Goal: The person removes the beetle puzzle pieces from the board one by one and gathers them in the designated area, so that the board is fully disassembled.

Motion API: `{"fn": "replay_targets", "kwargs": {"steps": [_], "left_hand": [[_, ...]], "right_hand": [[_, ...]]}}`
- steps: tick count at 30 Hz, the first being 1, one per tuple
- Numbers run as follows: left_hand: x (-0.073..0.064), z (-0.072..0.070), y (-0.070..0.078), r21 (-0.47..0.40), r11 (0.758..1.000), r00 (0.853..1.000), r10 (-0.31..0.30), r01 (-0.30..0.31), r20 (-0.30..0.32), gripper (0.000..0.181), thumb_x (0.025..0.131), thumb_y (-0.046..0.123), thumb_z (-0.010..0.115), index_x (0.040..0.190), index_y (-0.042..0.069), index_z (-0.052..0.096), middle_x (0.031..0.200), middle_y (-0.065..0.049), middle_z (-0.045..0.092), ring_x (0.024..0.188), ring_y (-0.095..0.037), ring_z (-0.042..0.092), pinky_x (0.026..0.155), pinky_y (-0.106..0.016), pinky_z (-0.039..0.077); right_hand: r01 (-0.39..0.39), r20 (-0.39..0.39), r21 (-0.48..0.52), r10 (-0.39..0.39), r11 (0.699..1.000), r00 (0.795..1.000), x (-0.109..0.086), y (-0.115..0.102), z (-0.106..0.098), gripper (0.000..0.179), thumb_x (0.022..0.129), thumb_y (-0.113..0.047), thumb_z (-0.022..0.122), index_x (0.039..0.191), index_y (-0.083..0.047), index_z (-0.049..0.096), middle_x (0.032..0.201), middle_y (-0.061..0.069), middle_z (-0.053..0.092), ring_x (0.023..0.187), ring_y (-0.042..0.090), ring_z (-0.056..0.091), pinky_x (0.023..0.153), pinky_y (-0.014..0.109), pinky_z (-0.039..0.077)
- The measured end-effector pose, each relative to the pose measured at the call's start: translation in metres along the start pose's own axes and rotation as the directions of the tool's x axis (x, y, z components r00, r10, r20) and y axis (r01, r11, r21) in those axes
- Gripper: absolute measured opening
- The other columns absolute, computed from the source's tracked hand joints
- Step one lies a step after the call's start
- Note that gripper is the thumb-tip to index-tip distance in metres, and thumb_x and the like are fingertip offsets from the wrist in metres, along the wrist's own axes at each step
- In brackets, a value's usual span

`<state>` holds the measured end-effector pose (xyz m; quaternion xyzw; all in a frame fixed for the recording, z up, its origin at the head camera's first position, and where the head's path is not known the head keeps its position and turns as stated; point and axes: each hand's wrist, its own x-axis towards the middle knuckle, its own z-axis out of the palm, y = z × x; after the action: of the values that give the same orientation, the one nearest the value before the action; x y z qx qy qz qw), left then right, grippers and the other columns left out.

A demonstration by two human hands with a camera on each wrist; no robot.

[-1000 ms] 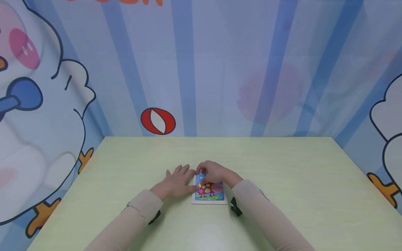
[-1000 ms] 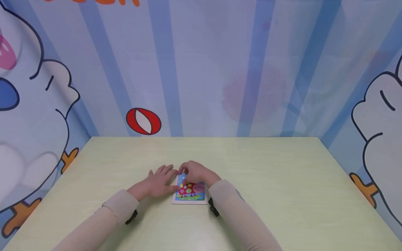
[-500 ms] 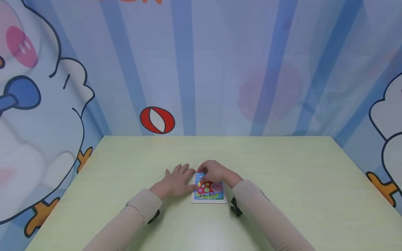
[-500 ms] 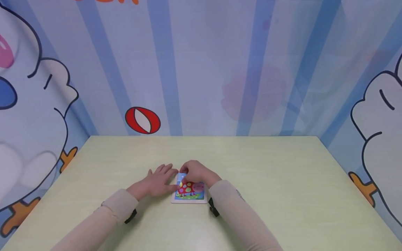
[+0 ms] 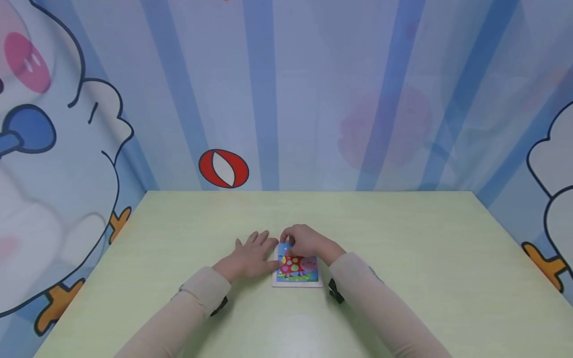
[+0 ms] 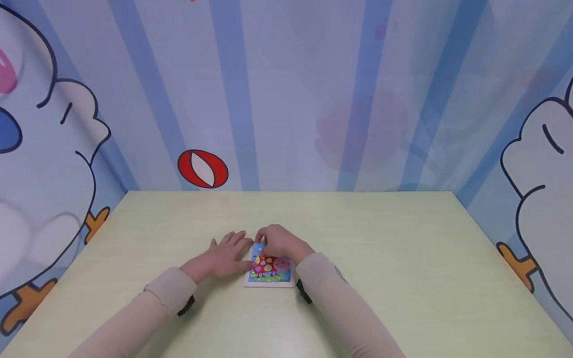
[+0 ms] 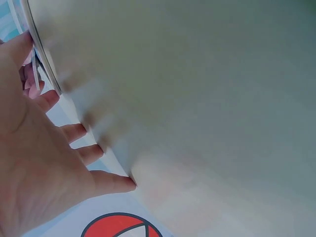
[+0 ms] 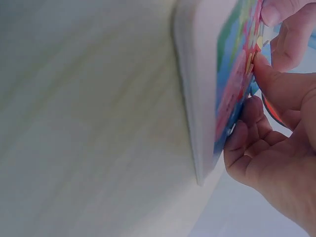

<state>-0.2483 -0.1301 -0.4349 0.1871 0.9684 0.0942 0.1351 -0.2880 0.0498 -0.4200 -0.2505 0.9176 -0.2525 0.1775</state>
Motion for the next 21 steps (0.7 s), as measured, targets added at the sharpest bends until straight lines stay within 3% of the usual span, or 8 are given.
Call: {"fn": "replay_targets", "kwargs": {"steps": [9,21], "left_hand": [[0.0004,-0.0014,0.0017,0.0,1.0,1.0,-0.008,0.008,0.008,0.07,0.092,0.056,0.053,0.147,0.017,0.037,0.158,-0.015,0.022,0.144,-0.042,0.016,0.103,-0.076,0.015],[0.0003,-0.0008,0.0012,-0.004,1.0,1.0,-0.012,0.012,0.01,0.07,0.092,0.056,0.053,0.148,0.018,0.036,0.158,-0.015,0.022,0.145,-0.043,0.015,0.103,-0.076,0.014]], "right_hand": [[0.0,0.014,-0.042,0.001,0.999,1.0,-0.0004,-0.0012,-0.0028,0.019,0.087,-0.013,0.071,0.103,-0.016,0.061,0.098,0.006,0.062,0.084,0.018,0.056,0.08,0.034,0.051],[0.018,-0.019,0.08,-0.016,0.997,1.0,-0.0031,0.005,-0.0012,0.013,0.089,-0.009,0.067,0.098,-0.016,0.061,0.093,0.003,0.061,0.082,0.018,0.056,0.077,0.033,0.05]]}}
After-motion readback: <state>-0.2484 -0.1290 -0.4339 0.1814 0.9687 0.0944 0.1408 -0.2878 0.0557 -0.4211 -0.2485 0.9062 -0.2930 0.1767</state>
